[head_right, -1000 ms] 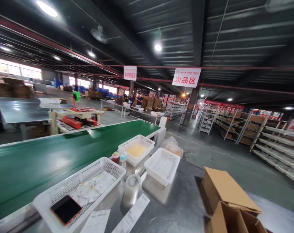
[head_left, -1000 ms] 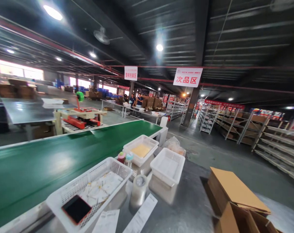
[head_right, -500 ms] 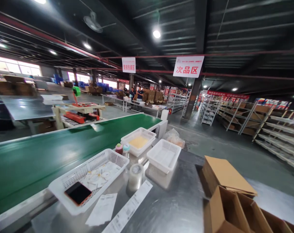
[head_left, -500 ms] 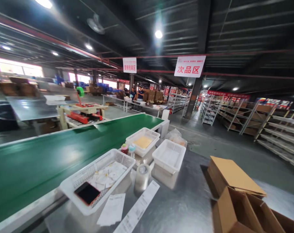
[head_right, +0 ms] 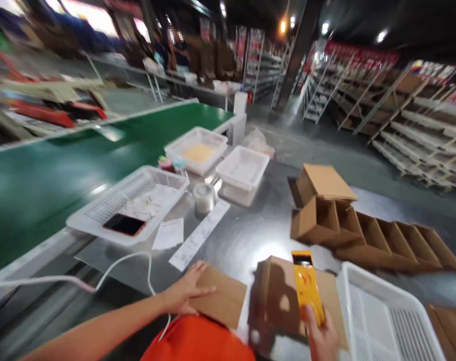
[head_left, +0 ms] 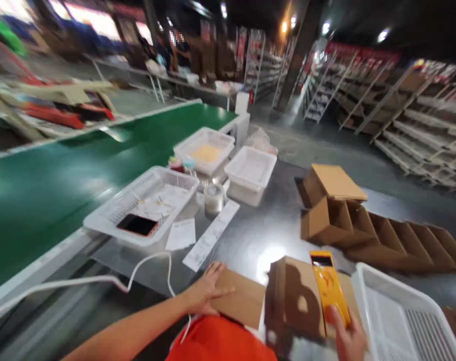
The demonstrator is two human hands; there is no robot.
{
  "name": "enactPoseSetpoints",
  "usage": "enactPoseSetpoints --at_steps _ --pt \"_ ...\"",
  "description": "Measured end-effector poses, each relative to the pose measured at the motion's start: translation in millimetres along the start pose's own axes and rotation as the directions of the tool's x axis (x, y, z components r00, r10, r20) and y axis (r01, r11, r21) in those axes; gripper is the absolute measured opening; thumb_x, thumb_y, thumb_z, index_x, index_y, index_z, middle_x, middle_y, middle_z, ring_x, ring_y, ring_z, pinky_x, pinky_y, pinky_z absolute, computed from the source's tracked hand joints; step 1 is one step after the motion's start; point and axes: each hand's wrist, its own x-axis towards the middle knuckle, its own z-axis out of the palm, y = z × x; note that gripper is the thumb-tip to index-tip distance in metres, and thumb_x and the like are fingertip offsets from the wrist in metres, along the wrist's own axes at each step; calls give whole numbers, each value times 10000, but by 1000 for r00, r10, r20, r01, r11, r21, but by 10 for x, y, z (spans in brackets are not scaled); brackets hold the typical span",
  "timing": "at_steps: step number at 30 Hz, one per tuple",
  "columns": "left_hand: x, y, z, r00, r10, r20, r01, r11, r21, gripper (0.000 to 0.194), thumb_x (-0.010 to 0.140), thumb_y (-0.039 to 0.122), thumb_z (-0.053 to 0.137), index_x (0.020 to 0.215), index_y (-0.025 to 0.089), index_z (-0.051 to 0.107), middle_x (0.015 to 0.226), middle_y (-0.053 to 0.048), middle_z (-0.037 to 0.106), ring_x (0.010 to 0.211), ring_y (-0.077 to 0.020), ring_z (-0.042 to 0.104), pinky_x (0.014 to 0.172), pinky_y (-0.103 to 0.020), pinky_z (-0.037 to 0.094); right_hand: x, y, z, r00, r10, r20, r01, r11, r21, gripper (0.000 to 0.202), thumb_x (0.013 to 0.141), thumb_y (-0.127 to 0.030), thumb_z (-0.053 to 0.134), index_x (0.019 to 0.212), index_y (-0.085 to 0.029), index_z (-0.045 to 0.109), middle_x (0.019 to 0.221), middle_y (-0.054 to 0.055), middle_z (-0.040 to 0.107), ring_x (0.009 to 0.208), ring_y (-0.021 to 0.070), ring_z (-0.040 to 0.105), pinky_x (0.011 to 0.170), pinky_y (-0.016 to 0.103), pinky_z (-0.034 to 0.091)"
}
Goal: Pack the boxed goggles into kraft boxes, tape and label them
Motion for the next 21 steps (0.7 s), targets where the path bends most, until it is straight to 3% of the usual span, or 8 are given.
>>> enactPoseSetpoints --at_steps 2,5,8,10,14,18,20,21 --pt "-47 13 -15 997 13 -76 -13 1000 -4 848 597 499 851 1368 447 503 1654 -93 32 1419 -532 156 1068 -745 225 -209 13 131 996 85 30 -87 994 62 512 565 -647 777 737 -193 616 649 15 625 554 181 562 478 295 460" --pt "-68 41 -11 984 64 -165 -66 998 -7 830 608 501 844 1366 433 514 1647 -82 0 1406 -508 177 1087 -714 230 -494 28 627 982 103 159 -126 982 138 536 648 -743 614 615 -215 534 546 1 547 485 154 481 431 284 397" --pt "-74 114 -49 972 96 -217 -98 995 -3 746 626 525 821 1320 400 577 1617 -91 128 1390 -474 218 1108 -692 215 -711 90 1078 940 93 330 -126 989 80 539 714 -721 570 551 -217 468 482 -29 438 451 116 362 400 257 310" --pt "-69 162 -101 967 83 -243 -89 996 -13 647 639 503 811 1246 354 647 1570 -96 254 1380 -443 251 1137 -660 196 -768 141 1224 875 54 482 -87 995 48 573 734 -730 543 512 -220 406 463 -51 340 448 94 275 397 244 241" --pt "-57 185 -185 971 13 -239 -30 997 -71 662 632 522 792 1212 229 668 1525 -146 349 1404 -424 251 1179 -598 182 -664 183 1214 761 6 648 -16 1000 9 615 727 -749 541 479 -216 364 477 -57 279 459 84 237 418 241 189" --pt "-64 171 -167 970 -46 -239 16 992 -128 524 847 403 605 1345 250 559 1598 -124 266 1462 -375 211 1184 -582 197 -536 147 1111 697 -16 717 30 1000 -7 608 753 -747 512 487 -208 417 483 -46 308 455 93 265 428 251 211" --pt "-80 199 -155 923 -219 -318 163 968 -192 529 903 280 499 1428 234 458 1604 -133 248 1477 -337 199 1177 -559 243 -525 129 1090 686 -28 727 49 999 -7 599 772 -737 497 500 -206 433 491 -42 316 459 97 264 429 253 218" --pt "-92 226 -163 862 -346 -370 267 931 -247 520 912 253 464 1430 212 450 1596 -147 257 1476 -332 204 1167 -553 270 -530 122 1087 683 -32 729 55 998 -7 593 785 -729 487 509 -206 437 495 -41 318 461 98 261 428 253 220"
